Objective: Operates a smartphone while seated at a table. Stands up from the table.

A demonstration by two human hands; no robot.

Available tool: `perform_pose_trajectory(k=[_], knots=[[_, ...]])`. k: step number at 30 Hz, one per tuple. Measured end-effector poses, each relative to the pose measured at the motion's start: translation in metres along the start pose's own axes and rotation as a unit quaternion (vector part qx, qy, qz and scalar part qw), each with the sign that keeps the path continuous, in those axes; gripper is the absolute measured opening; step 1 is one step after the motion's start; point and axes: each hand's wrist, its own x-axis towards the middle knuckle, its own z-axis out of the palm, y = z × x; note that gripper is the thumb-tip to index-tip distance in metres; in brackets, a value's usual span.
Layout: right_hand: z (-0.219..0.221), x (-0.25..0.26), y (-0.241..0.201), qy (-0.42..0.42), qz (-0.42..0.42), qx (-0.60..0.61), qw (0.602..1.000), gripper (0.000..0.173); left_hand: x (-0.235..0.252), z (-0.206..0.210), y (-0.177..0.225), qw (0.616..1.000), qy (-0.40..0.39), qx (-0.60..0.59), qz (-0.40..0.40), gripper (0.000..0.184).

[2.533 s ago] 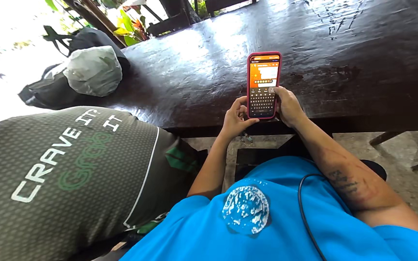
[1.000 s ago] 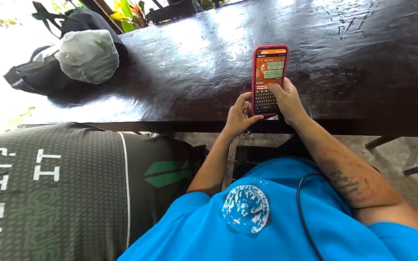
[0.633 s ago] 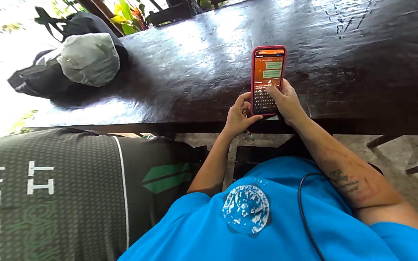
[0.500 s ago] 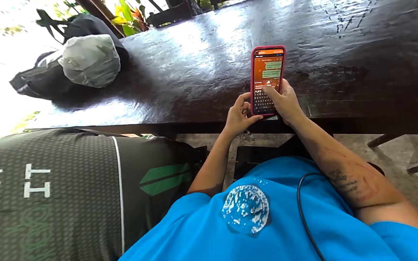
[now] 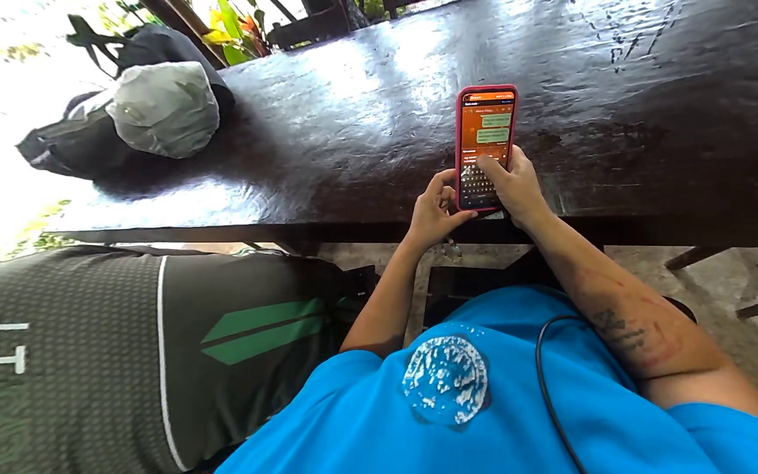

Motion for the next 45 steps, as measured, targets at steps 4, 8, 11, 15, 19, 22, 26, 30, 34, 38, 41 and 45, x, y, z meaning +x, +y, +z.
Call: perform_pose_trajectory(k=[4, 8, 11, 15, 19, 22, 26, 30, 34, 38, 41, 45], knots=[[-0.0023, -0.0012, -0.0028, 0.002, 0.013, 0.018, 1.0, 0.039, 0.0001, -0.0003, -0.0017, 1.0, 0.001, 0.019, 0.003, 0.075], [-0.0017, -0.0017, -0.0041, 0.015, 0.03, 0.043, 0.999, 0.048, 0.0004, 0.0, -0.0017, 1.0, 0.003, 0.014, 0.002, 0.076], [-0.0017, -0.002, -0.0031, 0.012, 0.028, 0.061, 0.998, 0.051, 0.0003, 0.0, -0.0018, 1.0, 0.001, 0.008, 0.003, 0.075], [-0.0023, -0.0033, -0.0032, 0.016, 0.023, 0.077, 0.997, 0.05, 0.0, -0.0001, -0.0018, 1.0, -0.001, 0.004, 0.004, 0.075], [-0.0021, -0.005, -0.005, 0.018, 0.026, 0.072, 0.997, 0.049, -0.0003, -0.0001, -0.0019, 1.0, 0.001, 0.006, 0.008, 0.075], [-0.0023, -0.0056, -0.005, 0.016, 0.025, 0.077, 0.997, 0.049, -0.0004, 0.0001, -0.0014, 1.0, 0.0, -0.001, 0.005, 0.075], [-0.0027, -0.0047, -0.0026, 0.017, 0.02, 0.077, 0.997, 0.047, -0.0003, -0.0002, -0.0022, 1.0, 0.0, 0.003, 0.006, 0.075], [-0.004, -0.0042, -0.001, 0.012, 0.014, 0.067, 0.998, 0.045, 0.0003, -0.0005, -0.0024, 1.0, 0.002, 0.014, 0.007, 0.074], [-0.0052, -0.0046, -0.0011, 0.003, 0.006, 0.067, 0.998, 0.044, 0.0, -0.0005, -0.0017, 1.0, 0.001, 0.021, 0.007, 0.074], [-0.0047, -0.0048, -0.0024, 0.005, 0.007, 0.07, 0.997, 0.043, 0.0006, -0.0003, -0.0013, 1.0, 0.001, 0.019, 0.005, 0.075], [-0.0048, -0.0049, -0.0023, 0.002, 0.006, 0.071, 0.997, 0.043, 0.0006, -0.0001, -0.0013, 1.0, 0.001, 0.014, 0.004, 0.074], [-0.0057, -0.003, 0.0006, 0.003, 0.009, 0.064, 0.998, 0.043, -0.0002, -0.0004, -0.0027, 1.0, -0.002, 0.005, 0.001, 0.075]])
